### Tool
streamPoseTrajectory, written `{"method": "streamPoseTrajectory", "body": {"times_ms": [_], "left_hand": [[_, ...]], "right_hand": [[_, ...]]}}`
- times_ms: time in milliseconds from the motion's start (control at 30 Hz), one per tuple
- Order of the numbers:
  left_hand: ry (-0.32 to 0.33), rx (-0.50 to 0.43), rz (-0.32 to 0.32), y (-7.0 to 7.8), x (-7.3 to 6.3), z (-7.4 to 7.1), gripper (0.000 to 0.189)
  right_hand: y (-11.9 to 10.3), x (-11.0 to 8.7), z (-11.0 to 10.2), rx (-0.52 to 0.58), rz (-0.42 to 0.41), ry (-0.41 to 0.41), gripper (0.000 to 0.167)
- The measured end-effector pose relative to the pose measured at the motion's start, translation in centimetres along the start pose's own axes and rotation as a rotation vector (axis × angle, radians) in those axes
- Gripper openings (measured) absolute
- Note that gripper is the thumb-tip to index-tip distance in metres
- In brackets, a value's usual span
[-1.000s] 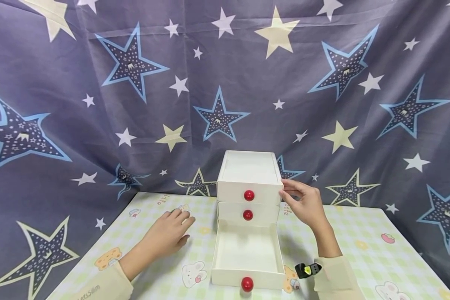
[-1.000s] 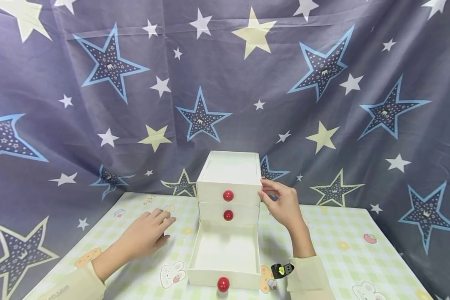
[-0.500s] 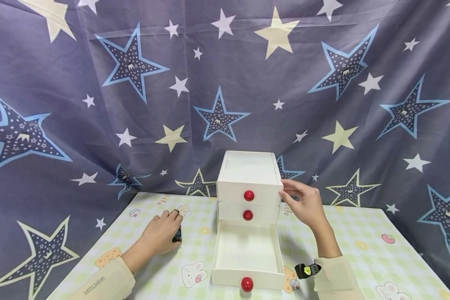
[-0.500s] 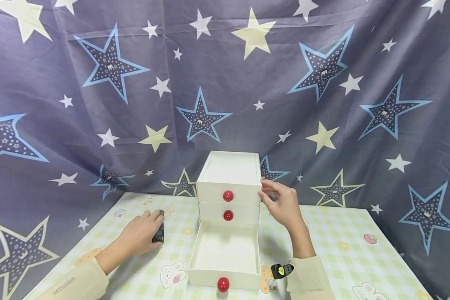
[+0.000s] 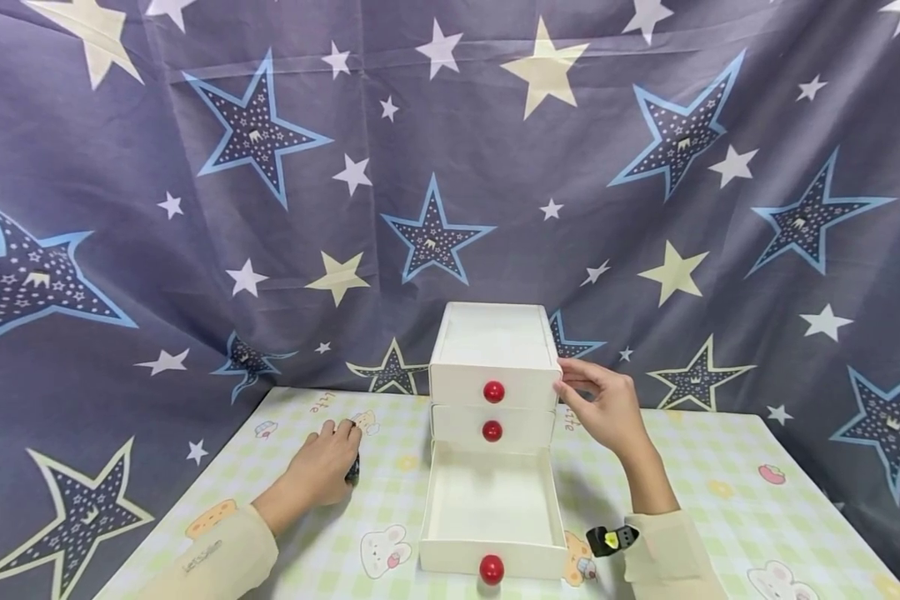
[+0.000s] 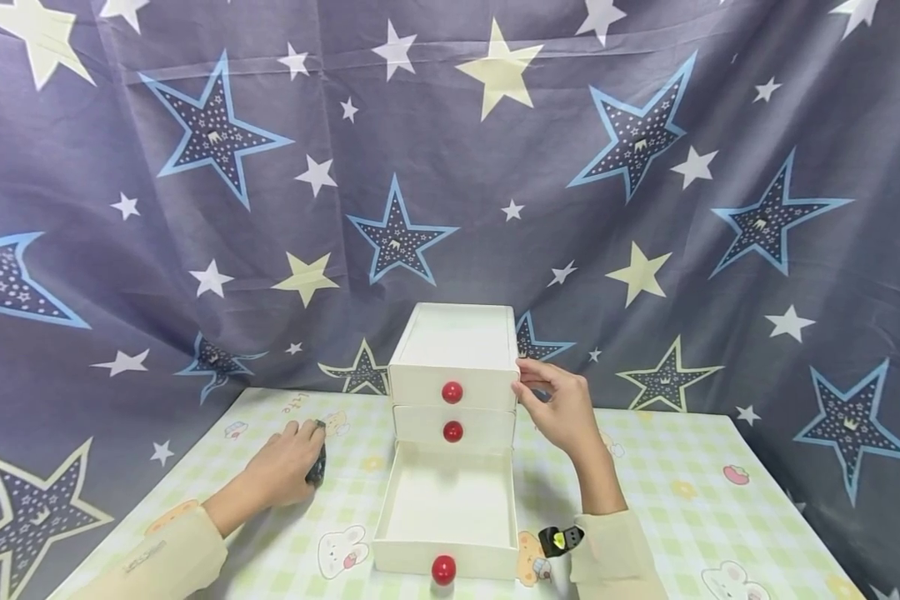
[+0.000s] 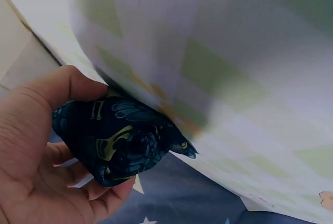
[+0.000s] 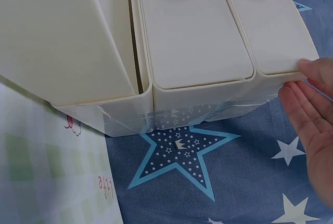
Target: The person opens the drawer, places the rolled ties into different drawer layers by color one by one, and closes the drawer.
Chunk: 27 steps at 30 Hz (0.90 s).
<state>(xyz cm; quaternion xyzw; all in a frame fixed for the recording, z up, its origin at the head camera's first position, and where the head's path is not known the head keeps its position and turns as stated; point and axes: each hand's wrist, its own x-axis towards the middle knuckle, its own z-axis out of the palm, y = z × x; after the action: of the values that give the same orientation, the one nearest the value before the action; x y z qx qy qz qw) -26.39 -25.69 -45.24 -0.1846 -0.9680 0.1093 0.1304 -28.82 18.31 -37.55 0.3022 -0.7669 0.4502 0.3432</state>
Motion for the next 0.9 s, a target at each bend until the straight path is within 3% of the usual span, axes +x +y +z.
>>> {"method": "streamPoseTrajectory", "body": {"times_ms": [333,900], "left_hand": [[-0.089,-0.007,-0.022,-0.9,1.4,0.4,0.064],[0.077,0.024,0.03,-1.1,1.7,-0.7,0.06]], "right_hand": [[-0.1,-0.3,-0.2,-0.024,0.0,0.002,0.034],[0.1,0.1,0.1,-0.015,0.003,-0.006,0.033]]}}
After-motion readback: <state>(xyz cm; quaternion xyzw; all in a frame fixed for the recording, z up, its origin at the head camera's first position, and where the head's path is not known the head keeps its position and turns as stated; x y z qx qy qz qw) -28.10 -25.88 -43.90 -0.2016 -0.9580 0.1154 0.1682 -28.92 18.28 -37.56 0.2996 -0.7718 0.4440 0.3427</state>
